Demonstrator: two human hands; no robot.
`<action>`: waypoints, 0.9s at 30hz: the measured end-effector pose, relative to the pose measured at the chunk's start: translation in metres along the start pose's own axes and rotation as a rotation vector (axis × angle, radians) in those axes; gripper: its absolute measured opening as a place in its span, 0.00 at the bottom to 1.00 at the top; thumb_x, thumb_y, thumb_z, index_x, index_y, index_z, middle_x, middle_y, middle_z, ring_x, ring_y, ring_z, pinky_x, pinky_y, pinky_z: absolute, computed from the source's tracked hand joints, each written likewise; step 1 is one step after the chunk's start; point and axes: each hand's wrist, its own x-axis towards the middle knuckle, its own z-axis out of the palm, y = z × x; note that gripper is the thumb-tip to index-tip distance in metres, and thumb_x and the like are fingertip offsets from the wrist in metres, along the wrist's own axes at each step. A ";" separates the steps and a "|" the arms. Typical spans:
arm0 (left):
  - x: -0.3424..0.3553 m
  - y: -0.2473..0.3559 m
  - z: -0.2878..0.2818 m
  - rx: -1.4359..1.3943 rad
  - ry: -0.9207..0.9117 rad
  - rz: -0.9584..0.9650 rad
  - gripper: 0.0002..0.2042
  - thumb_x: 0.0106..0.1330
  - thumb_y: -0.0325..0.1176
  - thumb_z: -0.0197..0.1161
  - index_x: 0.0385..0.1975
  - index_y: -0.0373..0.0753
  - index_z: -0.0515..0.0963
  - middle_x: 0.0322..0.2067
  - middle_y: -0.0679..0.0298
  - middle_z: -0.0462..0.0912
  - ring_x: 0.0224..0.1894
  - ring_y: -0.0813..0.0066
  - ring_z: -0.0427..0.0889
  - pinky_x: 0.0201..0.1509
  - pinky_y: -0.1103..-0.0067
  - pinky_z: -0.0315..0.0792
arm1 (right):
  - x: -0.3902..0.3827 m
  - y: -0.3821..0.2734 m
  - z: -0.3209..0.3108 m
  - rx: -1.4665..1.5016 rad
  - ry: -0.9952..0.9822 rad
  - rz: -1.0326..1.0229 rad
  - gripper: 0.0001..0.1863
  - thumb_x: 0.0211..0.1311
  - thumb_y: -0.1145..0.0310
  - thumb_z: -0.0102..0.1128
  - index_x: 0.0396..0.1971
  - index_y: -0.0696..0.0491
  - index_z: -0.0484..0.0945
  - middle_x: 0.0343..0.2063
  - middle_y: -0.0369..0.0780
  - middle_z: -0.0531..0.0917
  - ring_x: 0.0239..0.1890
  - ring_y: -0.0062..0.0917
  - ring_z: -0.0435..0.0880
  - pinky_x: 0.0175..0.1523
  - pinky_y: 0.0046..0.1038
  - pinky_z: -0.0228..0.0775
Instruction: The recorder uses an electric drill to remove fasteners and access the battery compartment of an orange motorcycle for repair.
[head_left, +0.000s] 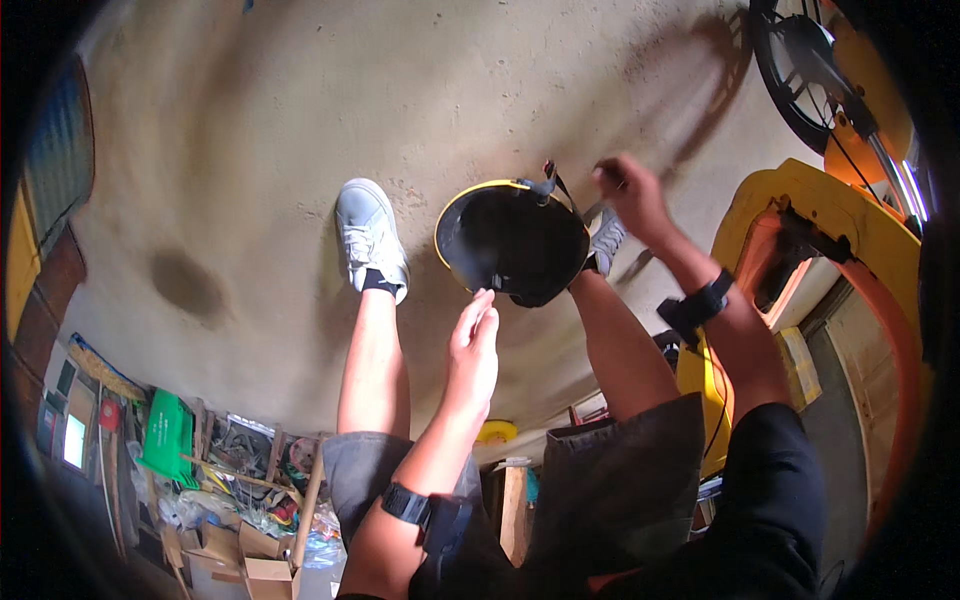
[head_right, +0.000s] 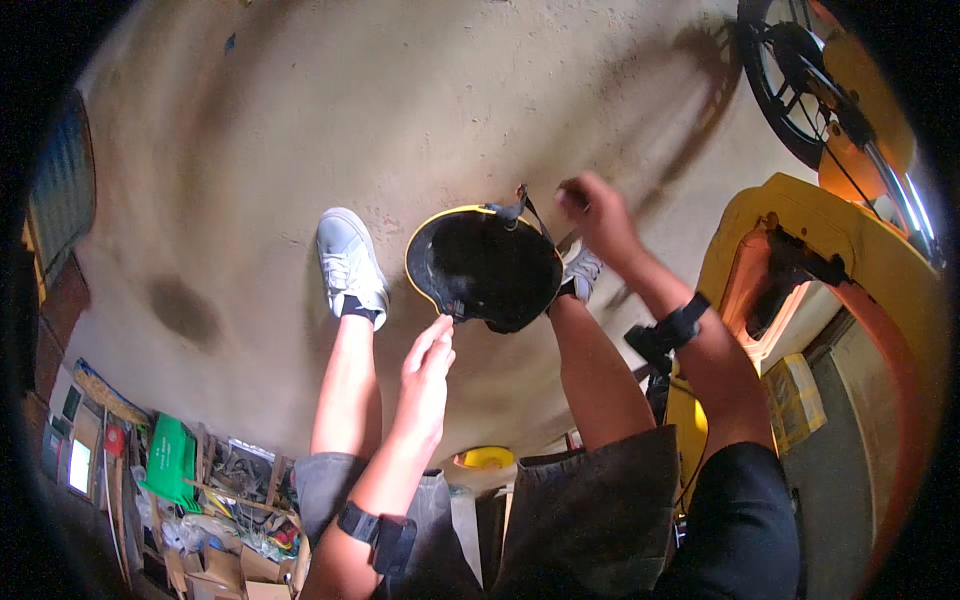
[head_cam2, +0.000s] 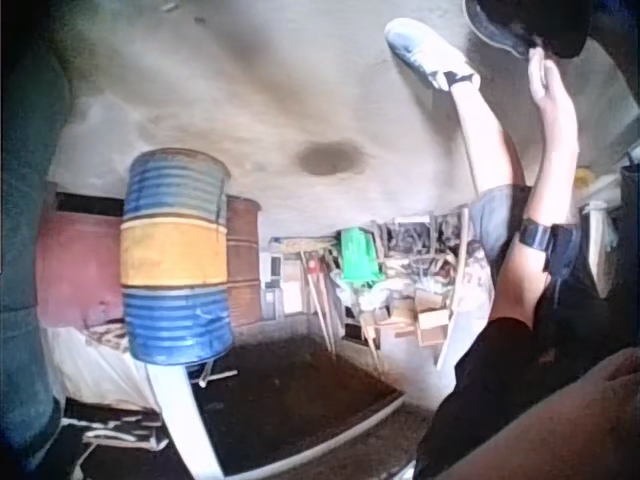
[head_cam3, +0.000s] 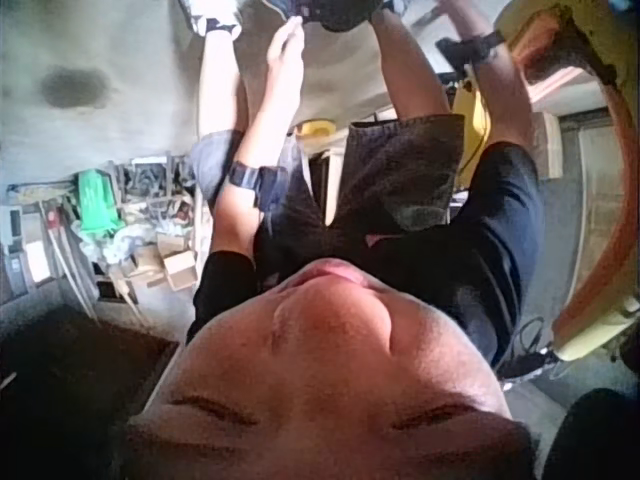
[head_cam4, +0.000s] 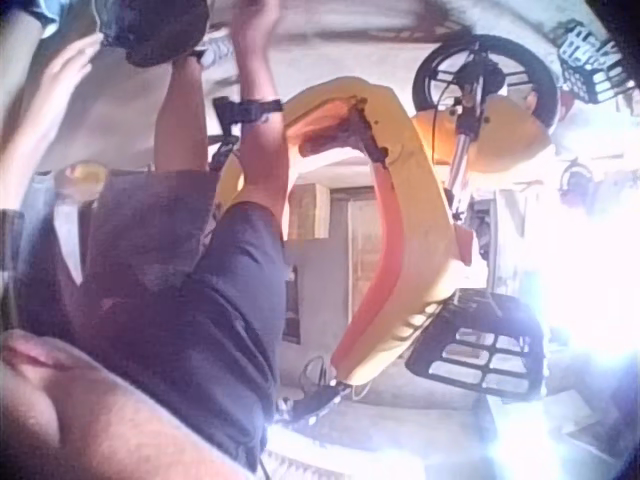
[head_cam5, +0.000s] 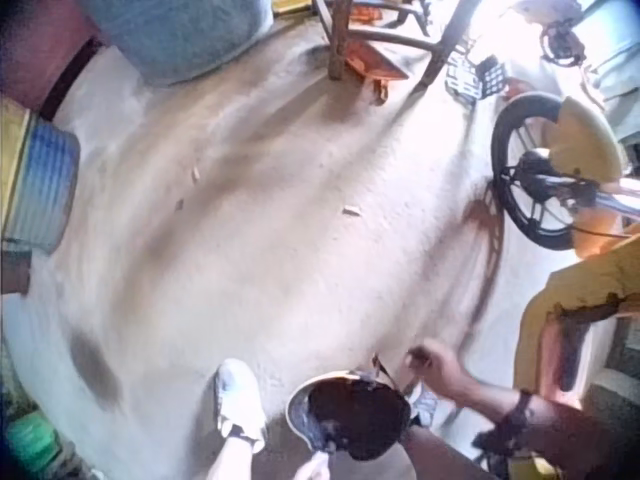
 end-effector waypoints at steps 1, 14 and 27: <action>0.000 -0.003 -0.001 0.044 -0.011 -0.001 0.19 0.72 0.35 0.49 0.60 0.34 0.68 0.60 0.54 0.70 0.66 0.65 0.65 0.68 0.70 0.59 | -0.021 -0.009 0.014 0.123 -0.100 0.097 0.07 0.59 0.71 0.63 0.35 0.57 0.77 0.26 0.37 0.78 0.29 0.18 0.76 0.35 0.24 0.70; -0.033 -0.015 -0.081 0.220 -0.090 0.008 0.13 0.73 0.34 0.46 0.49 0.35 0.72 0.35 0.58 0.83 0.35 0.74 0.82 0.40 0.79 0.73 | -0.121 -0.020 0.079 -0.216 0.011 0.462 0.13 0.56 0.64 0.58 0.38 0.55 0.80 0.30 0.48 0.84 0.35 0.43 0.84 0.41 0.38 0.75; -0.200 0.101 -0.327 -0.435 0.009 0.167 0.21 0.67 0.28 0.53 0.60 0.42 0.60 0.39 0.62 0.76 0.24 0.77 0.73 0.20 0.85 0.63 | -0.332 -0.223 -0.035 0.238 0.088 0.416 0.23 0.61 0.57 0.60 0.49 0.58 0.74 0.34 0.43 0.83 0.35 0.27 0.82 0.37 0.29 0.75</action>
